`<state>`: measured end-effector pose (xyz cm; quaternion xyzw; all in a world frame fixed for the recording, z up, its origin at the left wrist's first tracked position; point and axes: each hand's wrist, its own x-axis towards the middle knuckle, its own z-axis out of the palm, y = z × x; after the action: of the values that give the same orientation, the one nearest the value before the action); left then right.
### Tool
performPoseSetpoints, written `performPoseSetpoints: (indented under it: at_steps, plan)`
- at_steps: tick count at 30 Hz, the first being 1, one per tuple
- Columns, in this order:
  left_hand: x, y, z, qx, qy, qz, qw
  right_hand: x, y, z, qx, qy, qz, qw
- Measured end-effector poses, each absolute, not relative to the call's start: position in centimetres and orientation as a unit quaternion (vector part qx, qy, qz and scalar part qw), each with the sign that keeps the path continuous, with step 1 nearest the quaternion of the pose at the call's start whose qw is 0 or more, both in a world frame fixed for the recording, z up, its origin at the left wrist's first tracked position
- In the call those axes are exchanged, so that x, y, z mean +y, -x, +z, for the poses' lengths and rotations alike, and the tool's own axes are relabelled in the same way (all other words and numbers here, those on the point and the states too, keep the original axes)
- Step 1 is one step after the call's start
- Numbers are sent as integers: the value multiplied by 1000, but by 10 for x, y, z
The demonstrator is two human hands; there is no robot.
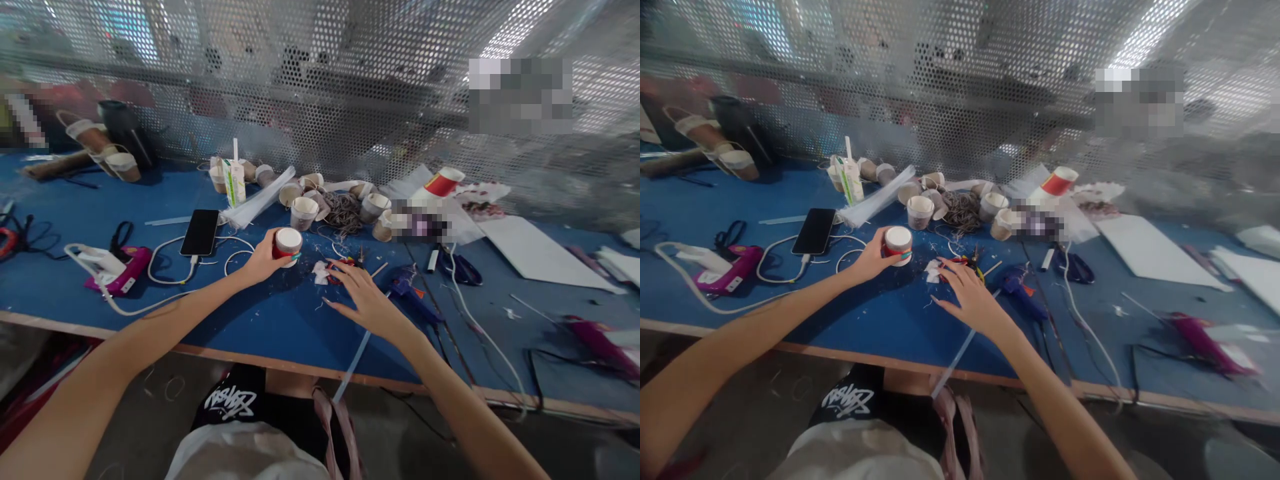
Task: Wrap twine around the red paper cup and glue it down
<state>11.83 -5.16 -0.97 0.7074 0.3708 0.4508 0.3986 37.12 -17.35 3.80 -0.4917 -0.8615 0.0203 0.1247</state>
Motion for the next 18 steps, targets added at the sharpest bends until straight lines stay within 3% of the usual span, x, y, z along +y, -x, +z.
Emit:
performPoseSetpoints:
  at_steps: [18]
  plan:
    - [-46,-118,-18,446,-687,484,308,-141,-409,21,-822,549,-26,149]
